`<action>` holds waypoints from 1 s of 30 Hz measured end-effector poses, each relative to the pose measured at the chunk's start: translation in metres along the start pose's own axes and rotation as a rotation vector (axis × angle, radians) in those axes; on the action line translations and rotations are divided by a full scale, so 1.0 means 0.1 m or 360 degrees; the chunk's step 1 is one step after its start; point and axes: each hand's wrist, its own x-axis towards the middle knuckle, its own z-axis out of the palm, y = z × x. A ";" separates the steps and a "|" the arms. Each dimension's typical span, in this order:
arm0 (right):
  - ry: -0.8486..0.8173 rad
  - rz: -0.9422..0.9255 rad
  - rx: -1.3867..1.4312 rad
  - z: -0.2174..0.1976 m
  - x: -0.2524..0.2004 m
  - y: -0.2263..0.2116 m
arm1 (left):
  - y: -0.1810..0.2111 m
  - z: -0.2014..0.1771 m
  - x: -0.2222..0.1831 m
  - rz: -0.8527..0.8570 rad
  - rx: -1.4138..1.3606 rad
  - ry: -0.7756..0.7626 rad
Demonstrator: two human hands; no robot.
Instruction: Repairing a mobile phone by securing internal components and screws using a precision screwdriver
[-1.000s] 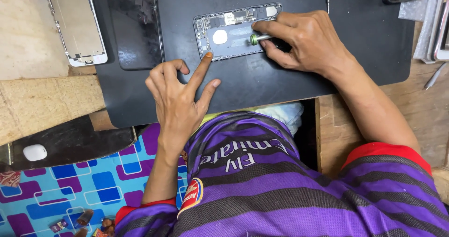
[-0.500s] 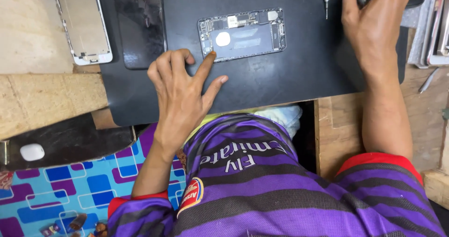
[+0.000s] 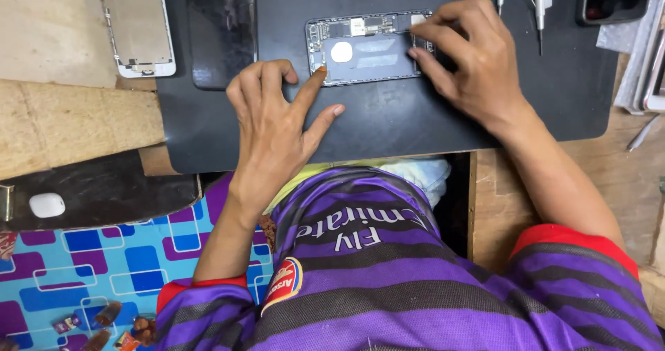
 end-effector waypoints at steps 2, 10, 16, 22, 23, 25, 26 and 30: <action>-0.0002 -0.0030 0.0048 0.04 0.05 0.06 | 0.00 -0.01 0.03 0.0024 0.0013 0.0013; -0.0031 -0.0136 0.0063 0.13 0.20 0.15 | -0.03 0.05 0.01 -0.0027 -0.0048 0.0062; -0.0044 -0.0110 0.0126 0.15 0.20 0.15 | -0.04 0.04 0.02 -0.0026 -0.0096 0.0068; -0.0036 -0.0137 0.0092 0.14 0.19 0.15 | -0.04 0.02 0.05 0.0004 -0.0072 0.0052; -0.0055 -0.0145 0.0123 0.13 0.19 0.16 | -0.04 0.02 0.05 0.0000 -0.0078 0.0052; -0.0080 -0.0151 0.0153 0.11 0.18 0.19 | -0.02 0.01 0.06 -0.0006 -0.0089 0.0050; -0.0085 -0.0119 0.0206 0.11 0.17 0.20 | -0.01 0.00 0.07 0.0006 -0.0065 0.0042; -0.0085 -0.0140 0.0206 0.11 0.19 0.22 | 0.05 -0.06 0.21 0.0107 -0.0022 0.0050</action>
